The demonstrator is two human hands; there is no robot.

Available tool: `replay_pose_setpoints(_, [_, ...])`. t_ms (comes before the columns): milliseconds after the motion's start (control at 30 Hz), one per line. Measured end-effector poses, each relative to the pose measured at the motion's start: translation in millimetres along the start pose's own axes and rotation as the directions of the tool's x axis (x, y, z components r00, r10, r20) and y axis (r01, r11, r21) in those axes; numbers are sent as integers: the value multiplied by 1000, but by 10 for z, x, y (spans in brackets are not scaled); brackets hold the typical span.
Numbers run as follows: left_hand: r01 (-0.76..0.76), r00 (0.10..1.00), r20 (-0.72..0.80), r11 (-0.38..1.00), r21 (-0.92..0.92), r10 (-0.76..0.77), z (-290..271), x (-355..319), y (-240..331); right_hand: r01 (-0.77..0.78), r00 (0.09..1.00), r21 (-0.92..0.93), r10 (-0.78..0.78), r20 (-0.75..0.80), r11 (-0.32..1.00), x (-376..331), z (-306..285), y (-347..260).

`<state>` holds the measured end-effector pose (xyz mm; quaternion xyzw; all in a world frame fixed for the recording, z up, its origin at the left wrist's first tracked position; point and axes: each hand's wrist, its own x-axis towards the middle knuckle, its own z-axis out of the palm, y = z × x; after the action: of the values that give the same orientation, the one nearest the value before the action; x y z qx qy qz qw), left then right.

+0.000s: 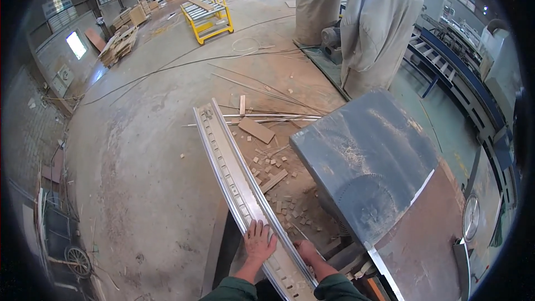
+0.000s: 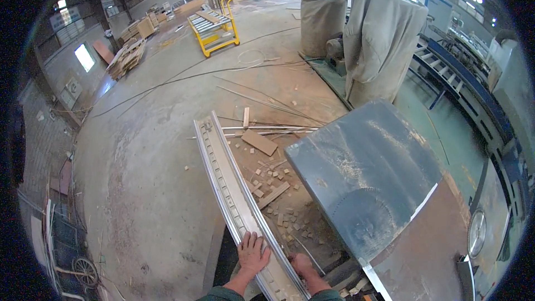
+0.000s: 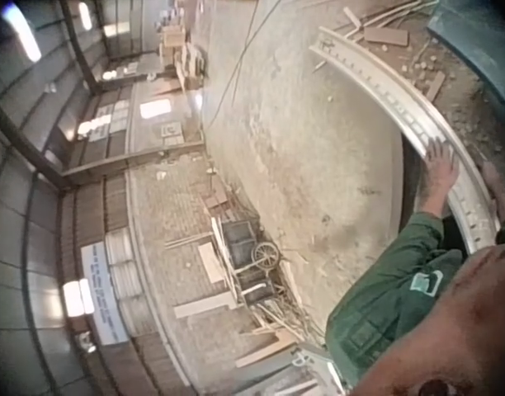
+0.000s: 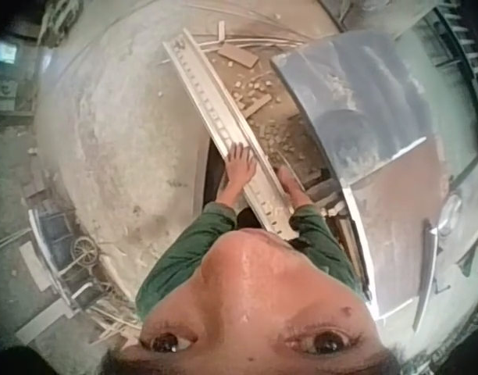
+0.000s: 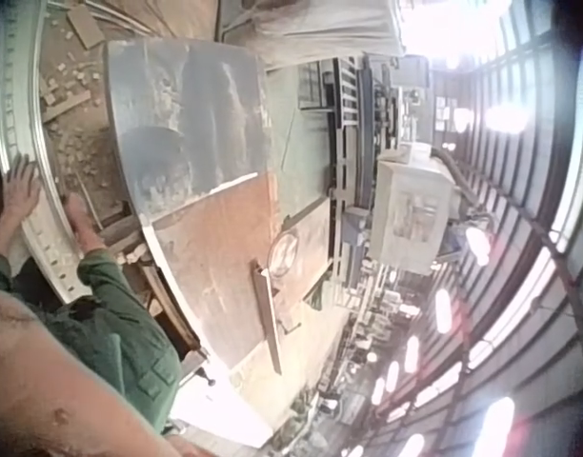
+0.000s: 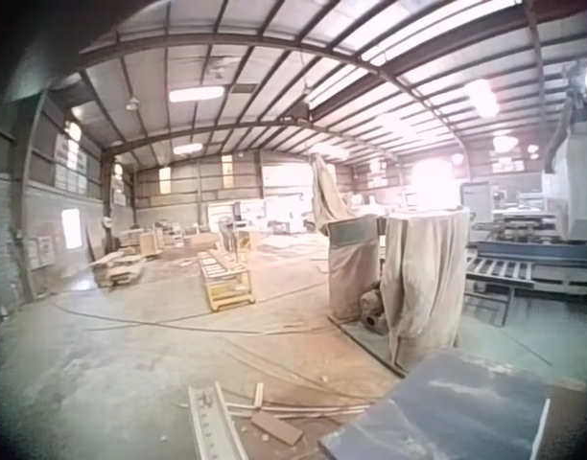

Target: Replacing the circular saw blade on a table saw and adjusting workshop equipment.

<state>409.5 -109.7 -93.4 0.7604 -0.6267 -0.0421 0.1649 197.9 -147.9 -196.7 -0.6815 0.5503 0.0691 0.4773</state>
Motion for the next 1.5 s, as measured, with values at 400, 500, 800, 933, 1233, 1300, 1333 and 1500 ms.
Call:
replay_pose_setpoints(400, [-6, 1000, -9, 1000, 10, 6, -39, 0, -36, 81, 996, 214, -86, 15, 974, 198, -4, -153])
replay_pose_setpoints(500, [-1, 1000, -3, 1000, -15, 1, -42, -28, -66, 91, 995, 394, -63, -82, 915, 93, 14, -271])
replay_pose_setpoints(800, [12, 1000, -3, 998, -59, -13, -72, -60, -149, -90, 996, 394, 74, 56, 915, 356, 327, 129])
replay_pose_setpoints(933, [-12, 999, -35, 998, -58, 10, -93, -94, -192, -207, 978, 539, 150, 149, 817, 335, 297, 99])
replay_pose_setpoints(1233, [-12, 1000, -11, 986, -166, 10, -209, -203, -233, -153, 937, 659, 320, -140, 736, -394, 58, -24])
replay_pose_setpoints(1300, [7, 999, 45, 982, -187, 1, -240, -239, -216, -19, 910, 426, 191, -367, 905, -833, 2, -80])
replay_pose_setpoints(1333, [9, 991, 132, 966, -260, 26, -262, -221, -229, -26, 930, 360, 155, -334, 933, -987, 72, -16])
replay_pose_setpoints(1500, [-75, 952, -295, 867, -492, -86, -735, -499, -699, 80, 895, -235, -173, -411, 969, -2091, 491, -816])
